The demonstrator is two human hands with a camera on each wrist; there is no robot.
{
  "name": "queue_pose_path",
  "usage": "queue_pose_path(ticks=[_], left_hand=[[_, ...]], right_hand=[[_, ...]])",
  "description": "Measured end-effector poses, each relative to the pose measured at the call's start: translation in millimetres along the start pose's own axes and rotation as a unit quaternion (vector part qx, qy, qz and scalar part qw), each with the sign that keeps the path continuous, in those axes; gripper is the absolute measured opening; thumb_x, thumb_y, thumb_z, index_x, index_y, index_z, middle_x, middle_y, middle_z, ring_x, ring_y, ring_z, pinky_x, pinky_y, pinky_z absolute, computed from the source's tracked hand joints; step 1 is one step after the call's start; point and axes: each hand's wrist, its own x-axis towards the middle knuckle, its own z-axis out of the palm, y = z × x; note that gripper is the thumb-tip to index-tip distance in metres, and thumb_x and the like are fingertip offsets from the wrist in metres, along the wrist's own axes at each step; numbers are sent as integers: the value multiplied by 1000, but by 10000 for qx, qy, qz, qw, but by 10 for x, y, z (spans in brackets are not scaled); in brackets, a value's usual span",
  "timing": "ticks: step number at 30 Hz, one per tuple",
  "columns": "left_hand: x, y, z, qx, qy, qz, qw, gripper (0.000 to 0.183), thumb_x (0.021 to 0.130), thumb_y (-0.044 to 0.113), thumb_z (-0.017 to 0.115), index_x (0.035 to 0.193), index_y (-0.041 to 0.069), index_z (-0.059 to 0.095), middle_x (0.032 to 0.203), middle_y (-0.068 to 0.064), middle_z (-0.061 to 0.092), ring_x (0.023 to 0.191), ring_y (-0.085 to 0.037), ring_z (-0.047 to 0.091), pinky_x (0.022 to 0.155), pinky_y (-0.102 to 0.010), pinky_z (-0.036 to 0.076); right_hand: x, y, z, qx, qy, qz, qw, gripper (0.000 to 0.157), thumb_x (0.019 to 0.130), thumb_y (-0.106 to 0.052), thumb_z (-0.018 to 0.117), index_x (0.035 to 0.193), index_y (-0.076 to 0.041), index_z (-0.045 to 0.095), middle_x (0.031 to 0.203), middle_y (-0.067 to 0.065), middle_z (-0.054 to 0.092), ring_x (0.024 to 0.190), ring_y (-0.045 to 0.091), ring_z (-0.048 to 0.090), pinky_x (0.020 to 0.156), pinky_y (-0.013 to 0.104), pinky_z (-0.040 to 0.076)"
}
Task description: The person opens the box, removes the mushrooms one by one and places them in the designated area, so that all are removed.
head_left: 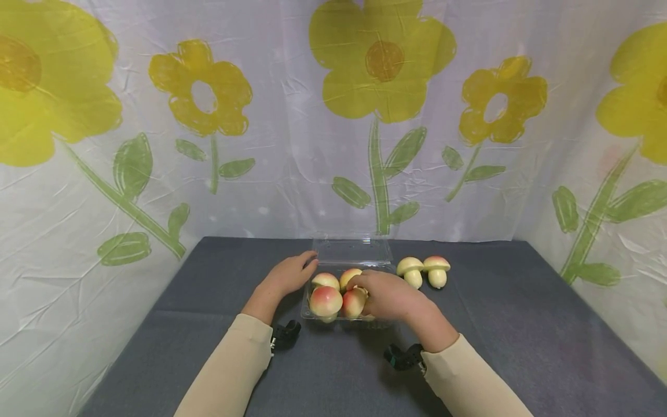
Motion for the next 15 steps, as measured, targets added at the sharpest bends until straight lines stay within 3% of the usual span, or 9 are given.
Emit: queue_pose_path(ticks=[8,15], left_hand=[[-9,6,4,50,41,53,10000,53,112,40,41,157,13,44,153,-15,50,139,-40,48,111,-60,41],[-20,9,-15,6,24,61,10000,53,112,41,41,157,14,44,153,-15,50,139,-40,48,112,-61,40]], right_hand=[[-57,-8,-86,157,63,120,9998,42,85,-1,80,123,-11,68,116,6,65,91,22,61,74,38,53],[-91,-22,-142,360,215,164,9990,44,87,-6,82,127,-8,64,119,6,64,99,27,63,76,40,54]])
